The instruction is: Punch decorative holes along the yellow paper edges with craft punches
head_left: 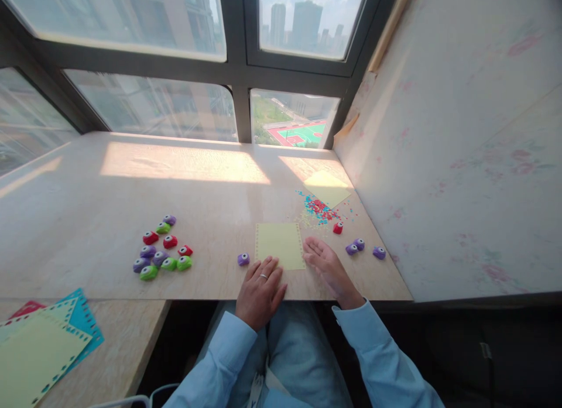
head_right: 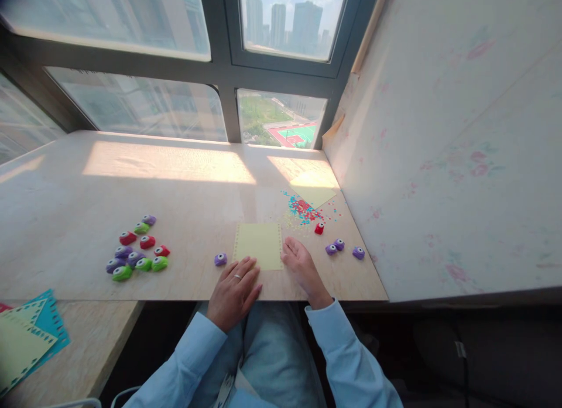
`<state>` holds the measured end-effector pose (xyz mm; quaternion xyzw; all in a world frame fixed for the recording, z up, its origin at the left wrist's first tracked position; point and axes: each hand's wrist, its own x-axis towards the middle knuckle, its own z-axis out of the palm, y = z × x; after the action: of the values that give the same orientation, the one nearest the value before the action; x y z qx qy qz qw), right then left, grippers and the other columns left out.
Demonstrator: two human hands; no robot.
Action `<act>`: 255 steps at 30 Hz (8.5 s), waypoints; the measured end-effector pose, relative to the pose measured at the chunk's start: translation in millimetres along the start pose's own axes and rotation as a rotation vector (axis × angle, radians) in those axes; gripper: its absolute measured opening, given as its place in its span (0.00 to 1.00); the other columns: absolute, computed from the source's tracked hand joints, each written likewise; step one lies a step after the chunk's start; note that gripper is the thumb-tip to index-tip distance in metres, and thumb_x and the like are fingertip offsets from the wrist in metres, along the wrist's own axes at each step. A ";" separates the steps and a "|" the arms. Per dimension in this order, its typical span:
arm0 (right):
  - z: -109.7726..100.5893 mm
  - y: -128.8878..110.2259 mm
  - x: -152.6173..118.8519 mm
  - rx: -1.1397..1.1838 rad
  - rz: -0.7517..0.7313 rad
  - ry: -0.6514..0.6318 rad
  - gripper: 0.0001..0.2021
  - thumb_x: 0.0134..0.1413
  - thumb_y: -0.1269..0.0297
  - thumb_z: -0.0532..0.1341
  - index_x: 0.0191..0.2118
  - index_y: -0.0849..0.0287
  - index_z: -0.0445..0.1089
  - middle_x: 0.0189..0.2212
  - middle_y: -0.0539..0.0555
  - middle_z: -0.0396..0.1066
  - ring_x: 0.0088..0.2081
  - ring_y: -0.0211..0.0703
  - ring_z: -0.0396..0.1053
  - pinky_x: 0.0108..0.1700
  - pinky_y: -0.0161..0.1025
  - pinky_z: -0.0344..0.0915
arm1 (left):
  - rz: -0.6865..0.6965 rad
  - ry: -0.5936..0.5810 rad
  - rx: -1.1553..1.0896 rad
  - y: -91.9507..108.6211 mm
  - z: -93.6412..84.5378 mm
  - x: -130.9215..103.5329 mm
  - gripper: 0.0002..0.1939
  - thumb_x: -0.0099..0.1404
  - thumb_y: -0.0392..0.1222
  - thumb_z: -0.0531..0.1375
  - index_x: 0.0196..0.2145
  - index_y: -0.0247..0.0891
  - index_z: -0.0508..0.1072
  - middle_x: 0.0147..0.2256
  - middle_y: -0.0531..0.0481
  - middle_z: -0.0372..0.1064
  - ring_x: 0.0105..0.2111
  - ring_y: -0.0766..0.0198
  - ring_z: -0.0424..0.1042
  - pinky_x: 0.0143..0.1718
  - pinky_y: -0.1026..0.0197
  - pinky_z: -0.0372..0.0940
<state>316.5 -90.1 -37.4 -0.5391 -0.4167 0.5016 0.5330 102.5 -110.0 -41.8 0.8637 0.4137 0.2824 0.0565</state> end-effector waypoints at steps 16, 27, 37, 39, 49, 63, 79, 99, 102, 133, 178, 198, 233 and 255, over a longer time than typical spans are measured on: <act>2.7 -18.3 4.4 0.401 0.220 0.018 0.08 0.50 0.63 0.64 0.37 0.59 0.74 0.42 0.61 0.78 0.50 0.55 0.74 0.55 0.55 0.69 | -0.003 -0.007 -0.004 0.6 -1.5 0.6 0.15 0.68 0.42 0.55 0.51 0.36 0.72 0.56 0.40 0.69 0.59 0.51 0.65 0.59 0.45 0.59; -7.3 -37.7 13.3 0.726 0.542 -0.082 0.06 0.52 0.74 0.60 0.36 0.62 0.72 0.34 0.56 0.76 0.29 0.36 0.72 0.25 0.30 0.69 | -0.003 -0.019 -0.010 -0.1 -1.1 0.1 0.16 0.68 0.42 0.55 0.51 0.35 0.72 0.56 0.40 0.69 0.59 0.50 0.65 0.59 0.44 0.58; 2.1 -33.7 15.2 -0.230 0.247 -0.083 0.15 0.48 0.53 0.65 0.34 0.62 0.75 0.17 0.48 0.68 0.13 0.30 0.54 0.13 0.30 0.43 | 0.001 -0.015 -0.009 0.0 -0.7 -0.4 0.16 0.68 0.42 0.56 0.51 0.35 0.72 0.56 0.39 0.69 0.59 0.49 0.65 0.59 0.43 0.59; 3.6 -31.5 16.3 -0.388 0.198 -0.094 0.15 0.48 0.53 0.63 0.29 0.62 0.74 0.13 0.46 0.64 0.12 0.32 0.52 0.15 0.31 0.44 | 0.008 -0.015 -0.009 -0.7 -0.2 -0.3 0.16 0.68 0.42 0.56 0.51 0.35 0.71 0.56 0.38 0.69 0.59 0.48 0.65 0.59 0.42 0.60; 5.8 -20.5 15.1 -0.514 -0.028 0.043 0.16 0.53 0.54 0.57 0.25 0.60 0.71 0.16 0.47 0.63 0.20 0.37 0.59 0.24 0.34 0.54 | -0.048 0.401 -0.251 -10.0 -11.6 -8.2 0.13 0.65 0.30 0.56 0.46 0.39 0.71 0.46 0.43 0.72 0.51 0.57 0.70 0.52 0.51 0.67; 9.0 -14.4 27.5 -0.485 -0.074 0.039 0.16 0.53 0.53 0.57 0.28 0.61 0.73 0.21 0.49 0.66 0.24 0.40 0.61 0.28 0.35 0.56 | -0.315 0.180 -0.264 -85.8 -21.5 -1.9 0.13 0.62 0.36 0.60 0.45 0.41 0.76 0.41 0.46 0.77 0.41 0.55 0.74 0.44 0.51 0.70; 13.7 -16.3 31.5 -0.509 -0.072 0.040 0.15 0.54 0.55 0.57 0.28 0.61 0.73 0.21 0.50 0.66 0.24 0.39 0.61 0.27 0.35 0.55 | -0.294 0.124 -0.355 -83.5 -27.0 -0.6 0.15 0.61 0.34 0.60 0.45 0.45 0.78 0.42 0.48 0.77 0.42 0.57 0.75 0.46 0.52 0.71; 11.3 -13.1 28.7 -0.504 -0.049 0.063 0.16 0.54 0.53 0.57 0.30 0.61 0.74 0.22 0.50 0.67 0.26 0.40 0.62 0.27 0.35 0.58 | -0.321 0.107 -0.379 -82.3 -29.6 -2.3 0.15 0.62 0.34 0.59 0.46 0.44 0.77 0.43 0.46 0.77 0.43 0.56 0.75 0.47 0.51 0.70; 12.0 -13.6 28.3 -0.490 -0.036 0.060 0.17 0.53 0.52 0.57 0.31 0.61 0.74 0.22 0.51 0.67 0.26 0.41 0.62 0.27 0.35 0.59 | -0.317 0.097 -0.379 -82.0 -30.2 -2.3 0.15 0.62 0.35 0.59 0.46 0.44 0.77 0.43 0.46 0.77 0.43 0.56 0.74 0.47 0.50 0.70; 18.1 -17.0 14.9 -0.776 -0.462 0.118 0.16 0.63 0.57 0.55 0.48 0.61 0.72 0.31 0.55 0.72 0.32 0.45 0.68 0.39 0.41 0.66 | -0.282 0.120 -0.260 -75.5 -34.1 1.7 0.16 0.64 0.47 0.61 0.48 0.41 0.76 0.46 0.44 0.76 0.47 0.53 0.73 0.49 0.48 0.68; 35.0 -8.4 15.5 -1.047 -0.679 -0.327 0.10 0.64 0.67 0.58 0.48 0.56 0.73 0.55 0.59 0.70 0.58 0.51 0.64 0.56 0.52 0.62 | -0.263 0.019 -0.301 -68.4 -48.6 2.0 0.15 0.61 0.36 0.64 0.47 0.41 0.74 0.41 0.47 0.75 0.43 0.56 0.71 0.44 0.52 0.66; 34.1 -13.3 15.3 -1.030 -0.624 -0.336 0.12 0.63 0.70 0.58 0.49 0.54 0.74 0.55 0.59 0.71 0.58 0.52 0.65 0.55 0.53 0.64 | -0.317 0.008 -0.269 -66.2 -49.3 5.5 0.16 0.63 0.36 0.62 0.49 0.42 0.72 0.42 0.46 0.75 0.44 0.56 0.72 0.46 0.51 0.67; 33.4 -14.7 15.4 -0.985 -0.606 -0.320 0.13 0.61 0.72 0.59 0.48 0.53 0.74 0.53 0.58 0.72 0.57 0.53 0.66 0.55 0.54 0.65 | -0.308 -0.037 -0.338 -66.5 -55.8 8.2 0.14 0.61 0.31 0.61 0.44 0.42 0.75 0.40 0.47 0.75 0.43 0.57 0.71 0.45 0.52 0.66; 33.5 -14.1 15.5 -0.993 -0.603 -0.317 0.12 0.62 0.71 0.58 0.47 0.53 0.74 0.53 0.58 0.72 0.57 0.52 0.66 0.55 0.54 0.64 | -0.306 -0.016 -0.288 -66.0 -51.8 10.3 0.13 0.62 0.38 0.64 0.45 0.41 0.75 0.40 0.46 0.75 0.43 0.55 0.71 0.45 0.52 0.67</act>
<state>287.1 -68.4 -22.4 -0.5001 -0.8102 0.1481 0.2676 34.9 -66.4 -15.9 0.7760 0.4949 0.3198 0.2249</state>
